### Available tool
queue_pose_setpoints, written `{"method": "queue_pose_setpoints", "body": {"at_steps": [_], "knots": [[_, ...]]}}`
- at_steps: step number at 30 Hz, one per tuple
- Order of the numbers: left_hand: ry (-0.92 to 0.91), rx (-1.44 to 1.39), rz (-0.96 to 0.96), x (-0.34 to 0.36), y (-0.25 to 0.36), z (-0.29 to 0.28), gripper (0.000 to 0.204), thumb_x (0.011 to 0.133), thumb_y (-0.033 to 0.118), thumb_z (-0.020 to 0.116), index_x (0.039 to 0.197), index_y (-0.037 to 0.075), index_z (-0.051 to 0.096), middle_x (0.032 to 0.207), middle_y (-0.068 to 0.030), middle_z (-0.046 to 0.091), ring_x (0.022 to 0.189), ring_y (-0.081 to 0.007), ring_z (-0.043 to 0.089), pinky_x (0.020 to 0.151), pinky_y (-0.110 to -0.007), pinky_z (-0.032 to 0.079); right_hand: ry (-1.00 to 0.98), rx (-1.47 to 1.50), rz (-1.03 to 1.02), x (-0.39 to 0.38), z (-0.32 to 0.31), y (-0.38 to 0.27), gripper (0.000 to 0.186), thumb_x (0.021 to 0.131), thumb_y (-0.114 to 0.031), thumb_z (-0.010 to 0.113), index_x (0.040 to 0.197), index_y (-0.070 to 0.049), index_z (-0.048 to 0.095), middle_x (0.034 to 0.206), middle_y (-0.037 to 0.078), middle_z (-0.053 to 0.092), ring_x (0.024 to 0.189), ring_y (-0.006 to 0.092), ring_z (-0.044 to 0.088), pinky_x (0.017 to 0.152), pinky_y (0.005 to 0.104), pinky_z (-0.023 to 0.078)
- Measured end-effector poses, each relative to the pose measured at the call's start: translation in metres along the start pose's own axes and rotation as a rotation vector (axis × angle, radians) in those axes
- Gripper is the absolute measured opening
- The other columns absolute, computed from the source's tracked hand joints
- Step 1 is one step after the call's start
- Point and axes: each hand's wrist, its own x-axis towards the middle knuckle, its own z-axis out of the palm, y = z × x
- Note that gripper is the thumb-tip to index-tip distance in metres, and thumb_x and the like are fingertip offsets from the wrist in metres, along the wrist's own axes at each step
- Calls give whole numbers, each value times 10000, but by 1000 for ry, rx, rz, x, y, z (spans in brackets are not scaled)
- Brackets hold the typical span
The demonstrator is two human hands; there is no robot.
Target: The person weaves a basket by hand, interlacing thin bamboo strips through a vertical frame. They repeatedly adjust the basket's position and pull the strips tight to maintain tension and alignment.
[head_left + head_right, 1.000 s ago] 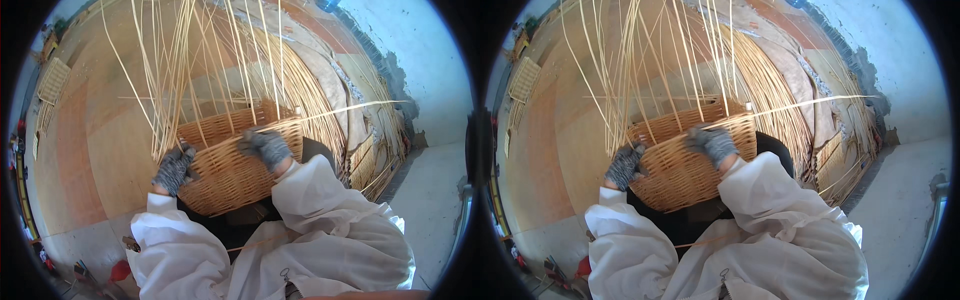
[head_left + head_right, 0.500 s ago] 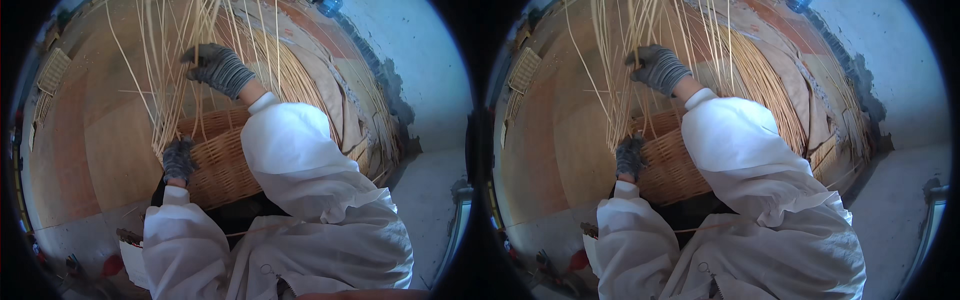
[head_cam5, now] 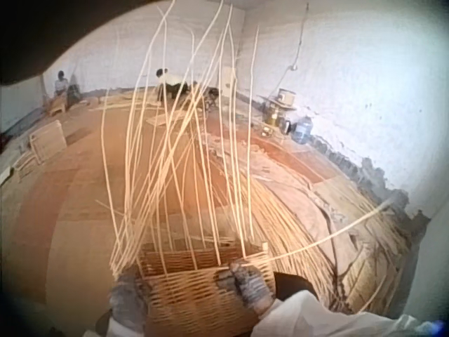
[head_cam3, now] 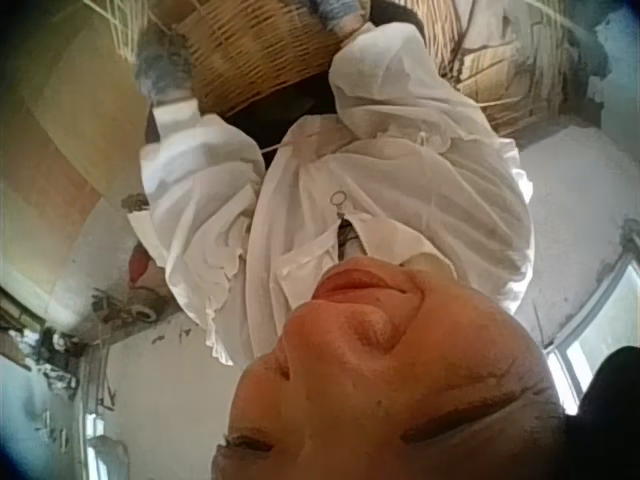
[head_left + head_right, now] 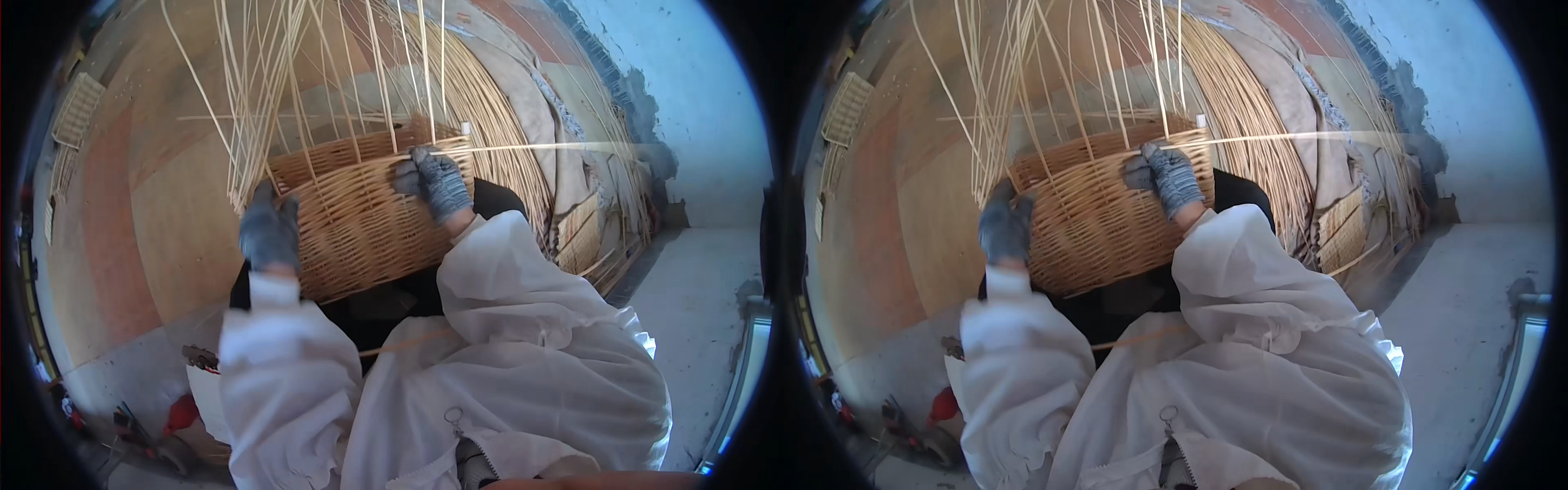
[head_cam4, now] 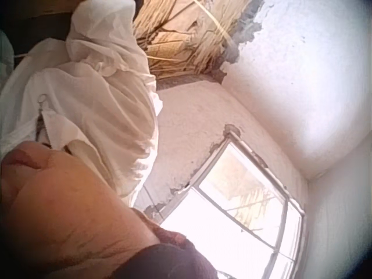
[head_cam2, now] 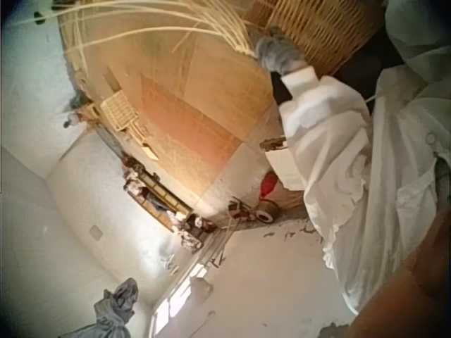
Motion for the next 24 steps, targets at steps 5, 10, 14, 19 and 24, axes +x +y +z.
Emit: {"method": "queue_pose_setpoints", "body": {"at_steps": [5,10,14,19,24], "knots": [[-162,-320,-109,18,58,-5,353,891,305,531,1096,24,587,964,-152,634,749,-239,623,668,-334,486,32,187,-59,0,8,-10,308,896,-305,541,968,-6,543,848,170,630,758,264,650,670,349,549],[-430,-7,-91,52,54,29,516,925,433,366,994,-18,607,953,-269,587,807,-314,626,745,-402,481,90,90,-63,-9,10,-29,294,880,-295,567,937,-7,567,865,150,630,758,247,644,672,344,543],[-627,715,131,79,35,29,494,886,330,479,1288,47,428,1223,-178,520,1088,-334,517,913,-386,418,94,213,-30,1,-24,-44,273,827,-232,642,953,-2,566,848,109,600,671,211,566,653,292,501],[-200,-59,240,48,102,56,406,825,291,622,1125,30,540,1030,-182,611,970,-295,587,845,-353,450,178,-18,-144,-6,-76,-64,140,847,-117,604,917,-4,559,874,136,612,712,186,602,617,311,530],[-323,-157,-60,37,94,88,365,822,391,610,899,34,621,803,-120,657,774,-270,631,715,-380,477,-34,-1156,-1056,96,35,-112,311,808,-67,620,1111,-57,551,857,70,576,812,153,557,721,280,464]]}}
